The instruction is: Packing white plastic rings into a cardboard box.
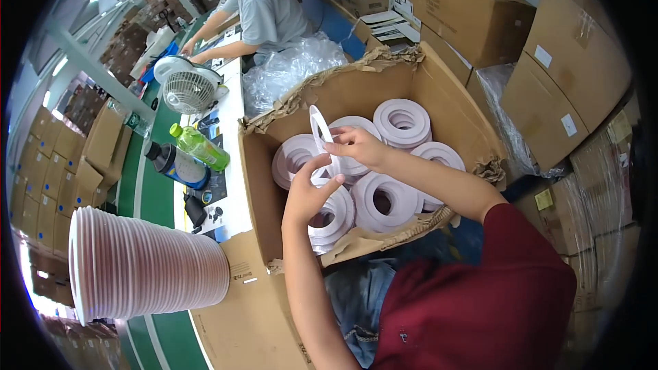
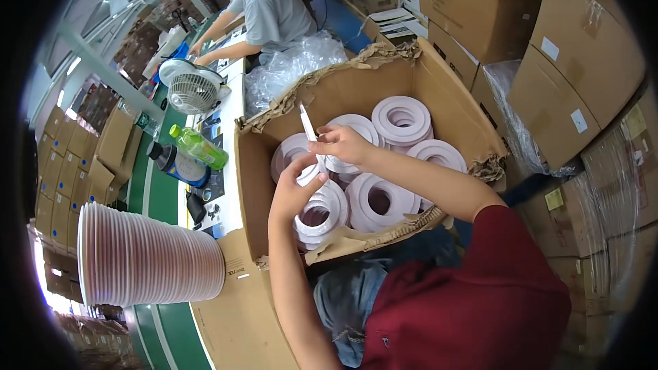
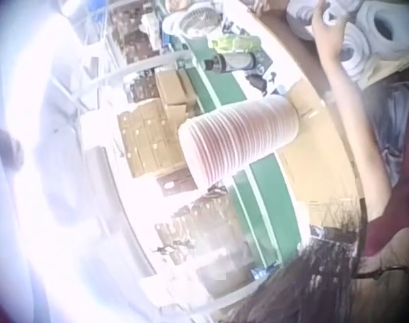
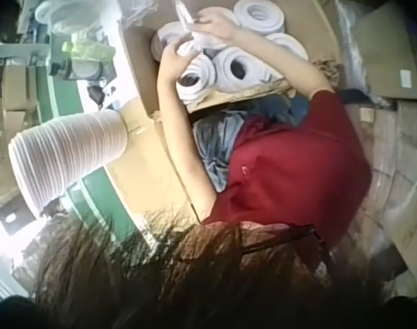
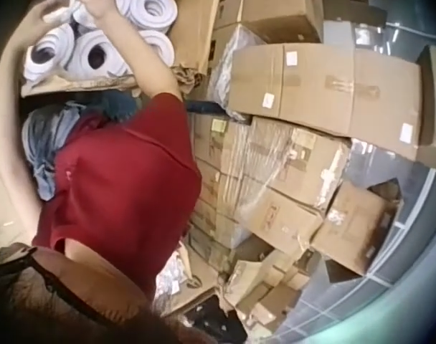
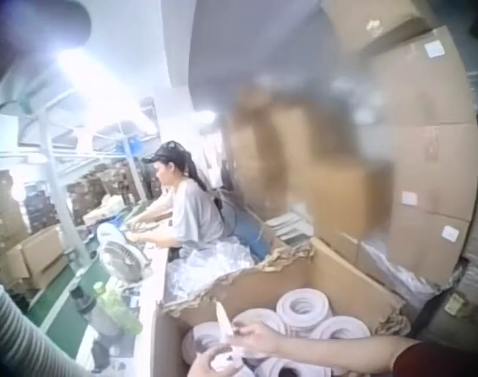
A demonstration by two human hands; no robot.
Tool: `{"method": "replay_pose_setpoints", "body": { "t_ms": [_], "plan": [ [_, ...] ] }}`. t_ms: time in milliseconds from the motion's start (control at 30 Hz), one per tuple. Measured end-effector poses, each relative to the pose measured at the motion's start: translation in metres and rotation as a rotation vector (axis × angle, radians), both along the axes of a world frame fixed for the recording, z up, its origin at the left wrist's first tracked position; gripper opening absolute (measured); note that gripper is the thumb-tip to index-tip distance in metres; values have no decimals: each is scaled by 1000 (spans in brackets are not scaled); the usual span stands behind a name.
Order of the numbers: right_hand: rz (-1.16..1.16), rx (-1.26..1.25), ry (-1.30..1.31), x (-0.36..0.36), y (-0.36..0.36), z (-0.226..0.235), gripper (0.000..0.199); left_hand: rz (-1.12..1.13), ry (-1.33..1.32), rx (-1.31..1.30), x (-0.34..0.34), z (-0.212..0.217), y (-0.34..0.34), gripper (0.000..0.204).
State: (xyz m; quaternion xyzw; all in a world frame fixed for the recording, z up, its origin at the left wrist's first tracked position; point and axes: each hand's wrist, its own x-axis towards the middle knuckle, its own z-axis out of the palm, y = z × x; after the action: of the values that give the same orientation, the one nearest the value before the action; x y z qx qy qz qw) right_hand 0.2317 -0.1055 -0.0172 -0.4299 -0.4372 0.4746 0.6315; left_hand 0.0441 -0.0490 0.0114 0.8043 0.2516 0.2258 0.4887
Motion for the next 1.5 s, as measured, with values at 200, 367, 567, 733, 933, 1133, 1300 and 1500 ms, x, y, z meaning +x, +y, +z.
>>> {"method": "replay_pose_setpoints", "body": {
  "t_ms": [200,367,567,733,933,1133,1300,1500],
  "plan": [
    [87,-114,164,-6,-10,13,33,-48,40,-13,6,-4,-4,48],
    [-29,-285,-89,8,-3,11,52,-35,-90,-359,-1,-3,3,32],
    [-396,-101,-662,50,-8,9,36,244,-239,-652,-7,-1,13,51],
    [-311,-42,-697,52,-3,-5,45,277,-279,-661,-8,2,11,51],
    [-87,-134,-305,44,-8,-4,64,326,-296,-573,-5,-2,12,52],
    [437,-82,525,45,-11,-11,55,250,-577,-674,-12,-17,29,53],
    [451,-73,222,43,-9,0,36,491,-338,-422,-7,-19,32,51],
    [-184,-92,-919,43,-10,43,19,727,18,39,-17,-13,29,48]
  ]
}}
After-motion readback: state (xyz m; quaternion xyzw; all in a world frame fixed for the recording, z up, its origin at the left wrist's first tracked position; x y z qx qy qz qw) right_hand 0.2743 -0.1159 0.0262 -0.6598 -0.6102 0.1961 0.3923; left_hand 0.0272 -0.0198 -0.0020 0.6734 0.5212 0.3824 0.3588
